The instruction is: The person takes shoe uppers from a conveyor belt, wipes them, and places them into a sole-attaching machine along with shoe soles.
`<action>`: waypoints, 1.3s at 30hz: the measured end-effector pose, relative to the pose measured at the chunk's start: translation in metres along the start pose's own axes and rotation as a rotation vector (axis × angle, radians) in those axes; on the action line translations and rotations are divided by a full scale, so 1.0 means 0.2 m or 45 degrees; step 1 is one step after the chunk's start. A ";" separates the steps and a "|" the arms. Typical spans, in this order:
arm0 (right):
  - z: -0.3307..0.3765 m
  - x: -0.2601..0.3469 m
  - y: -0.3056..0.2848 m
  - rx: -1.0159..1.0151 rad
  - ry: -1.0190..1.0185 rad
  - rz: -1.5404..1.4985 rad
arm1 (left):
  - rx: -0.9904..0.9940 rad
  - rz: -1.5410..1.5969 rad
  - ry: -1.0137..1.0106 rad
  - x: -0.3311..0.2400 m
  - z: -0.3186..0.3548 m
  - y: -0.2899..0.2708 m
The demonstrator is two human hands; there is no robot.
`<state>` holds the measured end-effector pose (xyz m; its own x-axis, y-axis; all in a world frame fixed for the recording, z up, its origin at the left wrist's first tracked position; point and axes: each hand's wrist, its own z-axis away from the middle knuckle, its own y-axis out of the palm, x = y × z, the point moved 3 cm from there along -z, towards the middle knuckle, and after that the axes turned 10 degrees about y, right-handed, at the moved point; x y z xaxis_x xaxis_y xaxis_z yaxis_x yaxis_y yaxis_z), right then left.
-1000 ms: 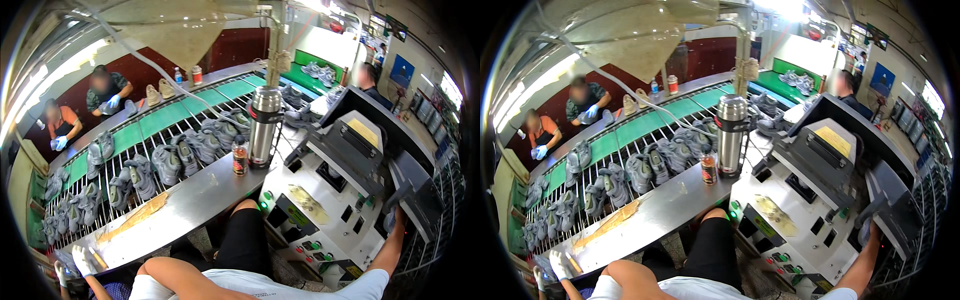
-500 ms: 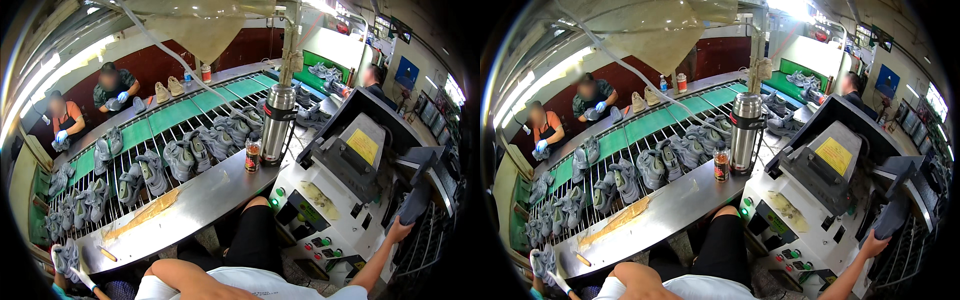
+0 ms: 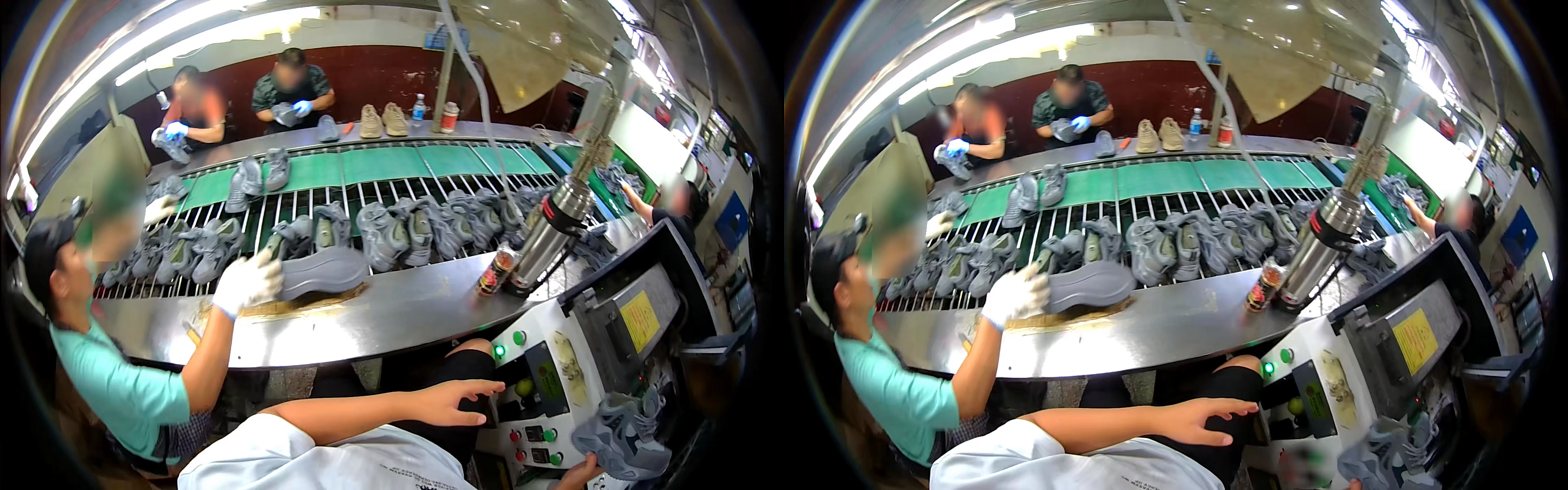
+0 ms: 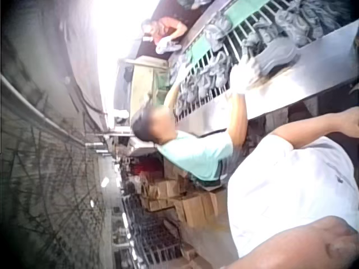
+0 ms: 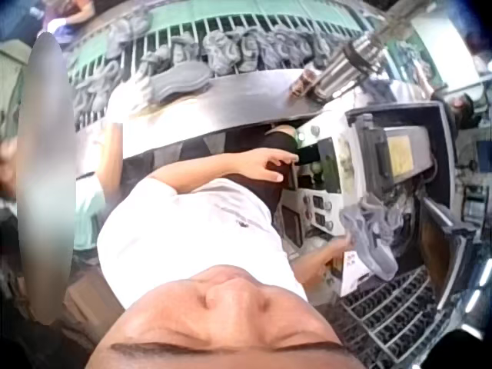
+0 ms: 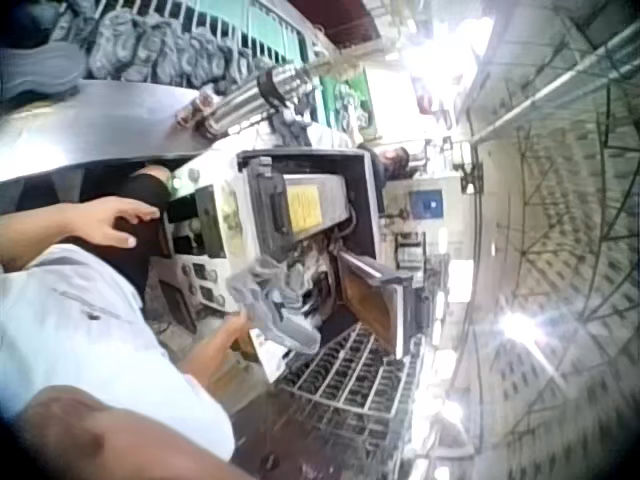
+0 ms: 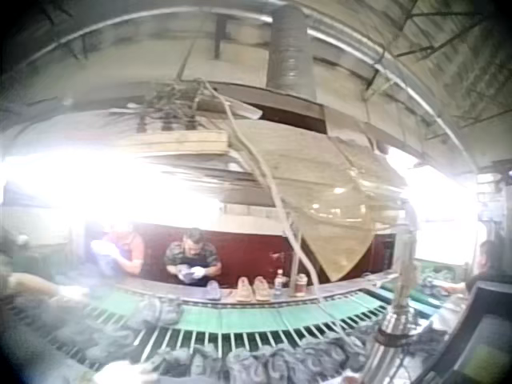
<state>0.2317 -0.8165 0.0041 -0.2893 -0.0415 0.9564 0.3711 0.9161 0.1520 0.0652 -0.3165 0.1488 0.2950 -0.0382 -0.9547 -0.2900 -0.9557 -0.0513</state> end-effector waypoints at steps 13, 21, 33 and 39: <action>1.43 0.30 2.02 2.143 1.114 -0.187 | -1.135 0.800 0.200 -0.03 0.82 -0.36; 2.08 0.13 2.73 1.745 1.594 0.032 | -2.104 0.273 0.364 -0.18 1.69 -0.11; 2.27 -0.13 3.28 0.980 1.201 0.400 | -2.133 -0.679 -0.414 0.02 1.94 -0.30; 1.85 -0.05 2.72 1.616 1.945 -0.250 | -2.124 -0.725 -0.500 0.04 1.91 -0.44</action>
<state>0.1099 -0.1708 -0.0143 0.8691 0.2278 0.4390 -0.4882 0.5368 0.6881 -0.2542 -0.1213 0.0332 -0.2605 0.1917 -0.9462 0.9551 -0.0922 -0.2817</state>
